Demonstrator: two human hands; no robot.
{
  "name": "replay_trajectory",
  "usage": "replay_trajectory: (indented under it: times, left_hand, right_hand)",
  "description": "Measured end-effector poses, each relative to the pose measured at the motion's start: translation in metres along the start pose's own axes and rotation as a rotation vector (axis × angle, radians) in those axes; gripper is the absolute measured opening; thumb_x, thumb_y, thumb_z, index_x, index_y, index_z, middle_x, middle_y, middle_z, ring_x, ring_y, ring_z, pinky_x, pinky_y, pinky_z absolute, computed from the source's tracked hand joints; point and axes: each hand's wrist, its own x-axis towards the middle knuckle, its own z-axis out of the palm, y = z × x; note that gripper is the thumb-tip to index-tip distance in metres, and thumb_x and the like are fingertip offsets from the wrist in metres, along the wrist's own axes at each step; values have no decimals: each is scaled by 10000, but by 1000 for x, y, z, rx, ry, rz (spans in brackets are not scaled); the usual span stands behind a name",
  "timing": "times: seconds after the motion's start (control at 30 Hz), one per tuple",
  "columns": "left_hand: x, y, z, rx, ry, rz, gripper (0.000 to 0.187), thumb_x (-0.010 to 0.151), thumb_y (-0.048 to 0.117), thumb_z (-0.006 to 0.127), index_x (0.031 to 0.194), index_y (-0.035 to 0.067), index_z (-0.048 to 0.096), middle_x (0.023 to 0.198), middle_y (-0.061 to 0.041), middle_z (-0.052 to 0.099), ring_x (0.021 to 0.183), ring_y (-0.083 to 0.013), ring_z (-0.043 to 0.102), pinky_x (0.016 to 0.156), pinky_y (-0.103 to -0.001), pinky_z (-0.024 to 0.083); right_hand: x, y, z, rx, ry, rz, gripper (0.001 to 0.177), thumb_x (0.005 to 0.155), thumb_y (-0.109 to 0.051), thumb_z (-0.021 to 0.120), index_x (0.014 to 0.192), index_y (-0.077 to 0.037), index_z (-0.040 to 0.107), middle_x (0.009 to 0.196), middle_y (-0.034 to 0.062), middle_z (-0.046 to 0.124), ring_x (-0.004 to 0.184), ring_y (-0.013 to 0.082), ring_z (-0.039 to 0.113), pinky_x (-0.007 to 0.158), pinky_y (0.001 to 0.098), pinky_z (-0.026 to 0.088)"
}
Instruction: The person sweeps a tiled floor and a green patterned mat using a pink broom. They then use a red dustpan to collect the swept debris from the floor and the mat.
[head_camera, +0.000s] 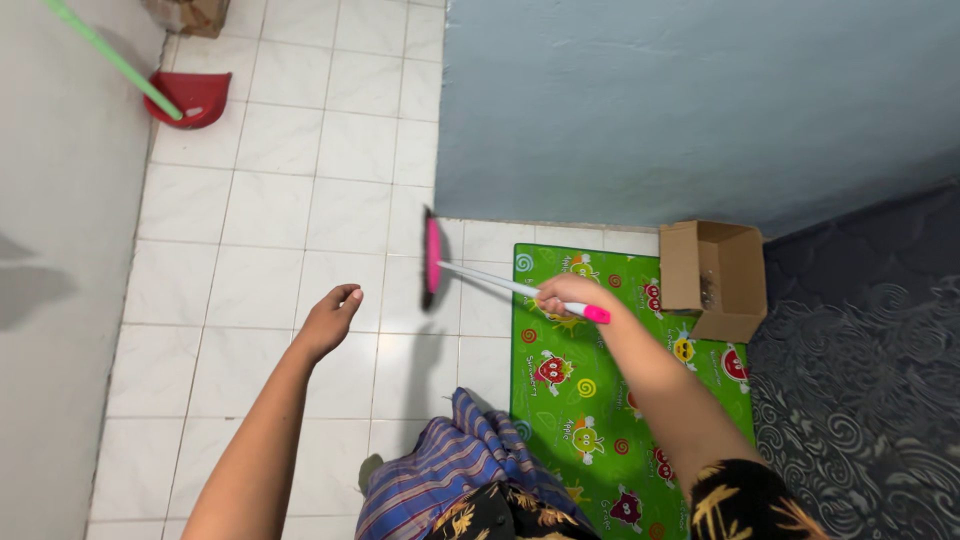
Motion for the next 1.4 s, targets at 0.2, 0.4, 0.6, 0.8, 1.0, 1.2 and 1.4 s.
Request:
replay_trajectory:
  times: [0.2, 0.4, 0.6, 0.8, 1.0, 1.2, 1.4]
  left_hand:
    - [6, 17, 17, 19, -47, 39, 587, 1003, 483, 504, 1430, 84, 555, 1414, -173, 613, 1344, -320, 550, 1098, -431, 439]
    - [2, 3, 20, 30, -45, 9, 578, 999, 474, 504, 1419, 82, 566, 1401, -170, 628, 1335, -310, 564, 1095, -425, 446]
    - [-4, -14, 11, 25, -33, -81, 592, 1000, 481, 503, 1428, 75, 549, 1415, -167, 614, 1343, -315, 550, 1093, -438, 441]
    - [2, -3, 22, 78, -59, -42, 597, 1002, 498, 495, 1430, 87, 557, 1421, -169, 613, 1358, -321, 546, 1108, -440, 433]
    - [15, 36, 36, 100, -104, 10, 592, 1000, 494, 501, 1438, 99, 548, 1431, -169, 594, 1368, -329, 522, 1103, -446, 426]
    - [26, 52, 59, 63, -163, 84, 592, 989, 489, 517, 1431, 98, 557, 1385, -186, 629, 1330, -327, 569, 1089, -433, 453]
    - [34, 40, 71, 125, -204, 123, 586, 997, 493, 510, 1407, 79, 572, 1377, -179, 637, 1318, -319, 569, 1085, -423, 439]
  right_hand:
    - [10, 29, -26, -473, 309, 42, 187, 875, -13, 627, 979, 133, 680, 609, 65, 603, 456, 122, 521, 387, 278, 404]
    - [78, 61, 42, -772, 320, -78, 187, 846, -90, 656, 777, 52, 756, 576, 95, 689, 496, 179, 650, 548, 318, 508]
    - [88, 71, 66, -29, -102, -103, 119, 941, 7, 619, 980, 112, 581, 717, 67, 595, 561, 87, 516, 446, 251, 405]
    - [34, 64, 27, 273, -135, -44, 424, 943, -5, 590, 1353, 79, 525, 816, 49, 580, 540, 28, 473, 383, 156, 337]
    - [-8, 75, -34, -64, 89, -27, 407, 923, 16, 566, 1326, 66, 575, 725, 23, 557, 512, 57, 479, 393, 198, 371]
    - [-2, 106, -30, -859, 324, -82, 272, 928, -146, 644, 947, 89, 779, 646, 76, 695, 495, 132, 633, 513, 277, 513]
    - [40, 114, 33, -318, 326, -104, 139, 868, -45, 662, 878, 88, 700, 622, 119, 661, 495, 186, 622, 479, 345, 500]
